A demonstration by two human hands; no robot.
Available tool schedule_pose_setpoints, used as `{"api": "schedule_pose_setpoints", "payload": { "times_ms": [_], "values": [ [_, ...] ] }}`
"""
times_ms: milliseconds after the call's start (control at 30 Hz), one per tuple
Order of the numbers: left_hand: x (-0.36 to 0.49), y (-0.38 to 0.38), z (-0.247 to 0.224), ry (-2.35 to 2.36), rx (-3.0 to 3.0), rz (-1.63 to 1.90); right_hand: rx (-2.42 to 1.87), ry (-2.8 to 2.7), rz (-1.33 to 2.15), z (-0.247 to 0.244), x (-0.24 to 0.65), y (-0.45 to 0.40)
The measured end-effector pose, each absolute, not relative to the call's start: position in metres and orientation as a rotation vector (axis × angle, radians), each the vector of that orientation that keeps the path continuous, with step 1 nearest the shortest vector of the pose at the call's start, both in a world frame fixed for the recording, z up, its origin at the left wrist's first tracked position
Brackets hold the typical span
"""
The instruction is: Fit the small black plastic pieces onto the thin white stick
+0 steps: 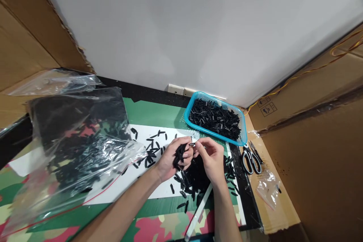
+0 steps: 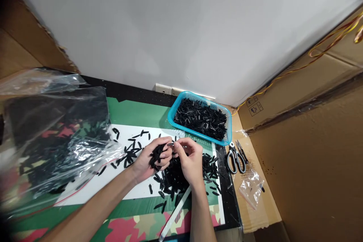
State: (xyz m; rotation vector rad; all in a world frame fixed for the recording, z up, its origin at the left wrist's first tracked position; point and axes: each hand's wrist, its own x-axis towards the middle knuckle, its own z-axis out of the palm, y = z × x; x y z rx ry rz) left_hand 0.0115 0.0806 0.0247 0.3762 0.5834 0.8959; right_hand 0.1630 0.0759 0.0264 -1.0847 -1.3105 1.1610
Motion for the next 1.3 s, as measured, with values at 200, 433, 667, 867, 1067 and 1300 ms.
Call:
{"api": "schedule_pose_setpoints", "payload": {
  "times_ms": [200,433,667,867,1067,1300],
  "values": [
    [0.01,0.079,0.026,0.531,0.345,0.89,-1.088,-1.327,0.991,0.043,0.165,0.077],
    [0.008,0.079,0.027,0.489,0.341,0.887,-1.247,-1.404,0.475,0.074,0.187,0.135],
    [0.007,0.081,0.022,0.612,0.281,0.904,-1.172,-1.619,0.829,0.056,0.169,0.106],
    [0.014,0.079,0.019,0.73,0.29,0.941,-1.089,-1.894,0.946,0.059,0.162,0.086],
    [0.014,0.079,0.021,0.745,0.306,0.915,-1.099,-2.073,0.905,0.064,0.17,0.097],
    [0.011,0.082,0.016,0.709,0.294,0.875,-1.139,-1.967,0.905,0.056,0.169,0.1]
  ]
}}
